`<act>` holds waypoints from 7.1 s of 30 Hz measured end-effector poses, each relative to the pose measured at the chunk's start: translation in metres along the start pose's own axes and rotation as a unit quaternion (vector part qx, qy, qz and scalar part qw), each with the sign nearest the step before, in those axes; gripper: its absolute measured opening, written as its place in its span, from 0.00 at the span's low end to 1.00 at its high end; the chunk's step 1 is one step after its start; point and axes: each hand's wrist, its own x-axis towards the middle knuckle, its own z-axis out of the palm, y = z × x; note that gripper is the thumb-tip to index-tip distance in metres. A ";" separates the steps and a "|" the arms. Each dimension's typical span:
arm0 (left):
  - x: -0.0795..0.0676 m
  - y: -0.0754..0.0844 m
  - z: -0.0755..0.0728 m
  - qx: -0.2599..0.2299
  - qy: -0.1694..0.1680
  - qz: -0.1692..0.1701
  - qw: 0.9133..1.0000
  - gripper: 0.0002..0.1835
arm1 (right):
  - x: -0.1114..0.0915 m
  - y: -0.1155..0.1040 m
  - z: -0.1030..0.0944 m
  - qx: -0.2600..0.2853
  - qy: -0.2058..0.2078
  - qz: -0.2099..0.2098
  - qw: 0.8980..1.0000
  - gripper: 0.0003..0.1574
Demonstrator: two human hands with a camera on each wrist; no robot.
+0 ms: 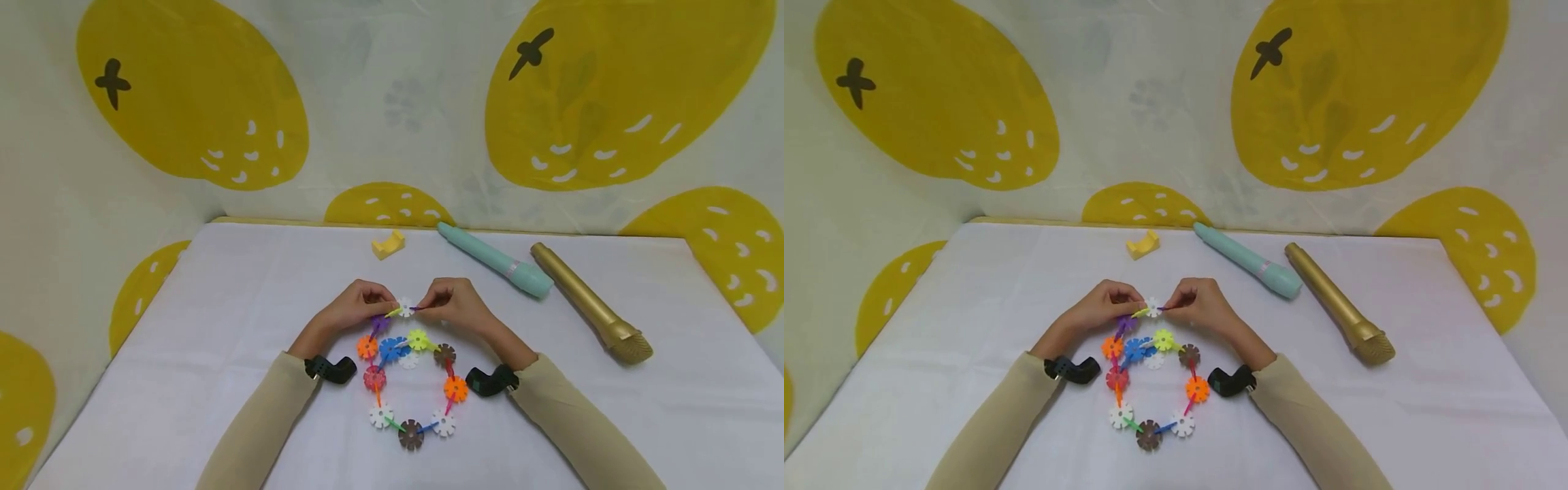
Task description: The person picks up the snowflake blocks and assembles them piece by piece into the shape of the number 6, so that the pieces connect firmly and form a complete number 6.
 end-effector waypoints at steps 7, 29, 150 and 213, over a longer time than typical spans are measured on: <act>0.000 0.003 0.000 0.003 0.001 -0.018 1.000 0.09 | 0.001 0.000 -0.001 0.038 0.003 0.024 0.999 0.06; -0.001 0.000 0.002 -0.055 -0.007 -0.026 0.998 0.09 | -0.001 0.014 -0.009 0.052 -0.218 0.033 0.974 0.07; -0.022 0.022 0.000 -0.009 0.029 -0.057 0.998 0.10 | -0.005 0.013 0.000 0.242 -0.049 0.170 0.954 0.19; -0.025 0.025 0.001 -0.033 0.059 -0.049 0.996 0.10 | -0.006 0.013 -0.005 0.002 -0.211 0.026 0.977 0.13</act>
